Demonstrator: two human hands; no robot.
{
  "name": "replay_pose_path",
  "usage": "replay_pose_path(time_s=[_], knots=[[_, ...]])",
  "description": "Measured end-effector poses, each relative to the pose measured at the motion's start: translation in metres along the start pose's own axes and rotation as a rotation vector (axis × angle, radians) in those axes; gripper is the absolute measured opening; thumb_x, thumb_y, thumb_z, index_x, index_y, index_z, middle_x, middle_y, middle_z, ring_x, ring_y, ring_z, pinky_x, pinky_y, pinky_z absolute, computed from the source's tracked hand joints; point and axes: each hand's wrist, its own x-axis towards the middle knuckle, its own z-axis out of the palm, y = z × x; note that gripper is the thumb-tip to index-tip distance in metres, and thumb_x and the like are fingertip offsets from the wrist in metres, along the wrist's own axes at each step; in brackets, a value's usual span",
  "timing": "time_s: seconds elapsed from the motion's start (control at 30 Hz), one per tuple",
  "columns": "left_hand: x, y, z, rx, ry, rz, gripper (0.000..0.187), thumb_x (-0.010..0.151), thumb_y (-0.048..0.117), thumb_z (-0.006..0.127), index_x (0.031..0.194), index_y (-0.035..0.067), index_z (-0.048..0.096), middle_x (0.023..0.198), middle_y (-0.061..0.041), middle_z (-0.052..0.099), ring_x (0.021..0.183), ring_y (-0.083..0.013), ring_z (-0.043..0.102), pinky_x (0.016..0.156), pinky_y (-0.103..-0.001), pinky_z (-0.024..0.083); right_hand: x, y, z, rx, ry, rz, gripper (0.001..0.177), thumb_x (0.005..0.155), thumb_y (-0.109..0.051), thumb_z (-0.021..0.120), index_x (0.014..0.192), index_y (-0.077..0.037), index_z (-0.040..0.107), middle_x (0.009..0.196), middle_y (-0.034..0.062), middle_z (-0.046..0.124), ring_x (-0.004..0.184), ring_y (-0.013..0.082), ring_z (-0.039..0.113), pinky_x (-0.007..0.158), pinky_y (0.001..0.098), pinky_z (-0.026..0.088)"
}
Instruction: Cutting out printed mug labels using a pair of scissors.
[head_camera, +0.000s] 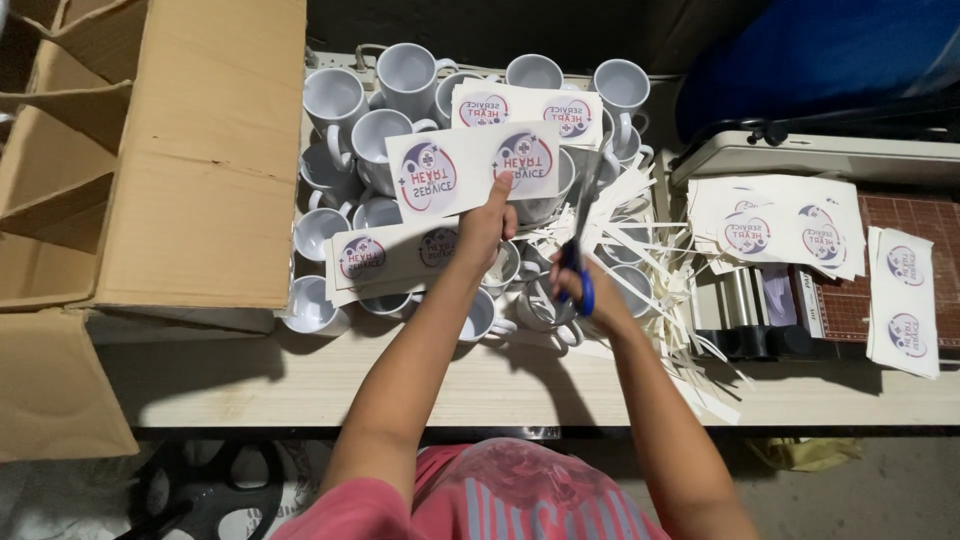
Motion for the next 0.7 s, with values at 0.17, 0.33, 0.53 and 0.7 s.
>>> replay_pose_path(time_s=[0.17, 0.33, 0.53, 0.7], knots=[[-0.007, 0.01, 0.008, 0.017, -0.005, 0.012, 0.034, 0.099, 0.032, 0.065, 0.114, 0.003, 0.057, 0.083, -0.002, 0.056, 0.043, -0.0089, 0.043, 0.035, -0.024, 0.032, -0.015, -0.006, 0.015, -0.038, -0.226, 0.016, 0.085, 0.077, -0.075, 0.071, 0.12, -0.004, 0.058, 0.091, 0.0022, 0.059, 0.079, 0.0144, 0.065, 0.07, 0.0296, 0.056], [-0.011, 0.011, 0.01, 0.069, -0.016, 0.002, 0.037, 0.1, 0.036, 0.065, 0.113, 0.002, 0.059, 0.078, -0.002, 0.055, 0.045, -0.0091, 0.044, 0.036, -0.024, 0.033, -0.012, -0.015, 0.021, 0.002, -0.246, 0.043, 0.09, 0.073, -0.081, 0.071, 0.115, -0.003, 0.057, 0.089, 0.0026, 0.058, 0.077, 0.015, 0.063, 0.069, 0.0307, 0.056], [-0.015, 0.015, 0.01, 0.064, -0.035, 0.019, 0.038, 0.1, 0.038, 0.066, 0.111, 0.002, 0.06, 0.077, -0.001, 0.055, 0.045, -0.0088, 0.044, 0.037, -0.024, 0.034, -0.008, -0.016, 0.021, 0.063, -0.221, 0.074, 0.085, 0.071, -0.078, 0.074, 0.109, -0.004, 0.057, 0.087, 0.0031, 0.059, 0.074, 0.0157, 0.064, 0.066, 0.0308, 0.056], [-0.014, 0.013, 0.009, 0.052, -0.036, -0.002, 0.038, 0.1, 0.038, 0.065, 0.112, 0.002, 0.059, 0.076, -0.001, 0.054, 0.045, -0.0086, 0.043, 0.037, -0.024, 0.033, -0.006, -0.017, 0.022, 0.064, -0.209, 0.049, 0.083, 0.073, -0.078, 0.073, 0.106, -0.004, 0.057, 0.086, 0.0026, 0.059, 0.074, 0.0146, 0.063, 0.066, 0.0302, 0.055]])
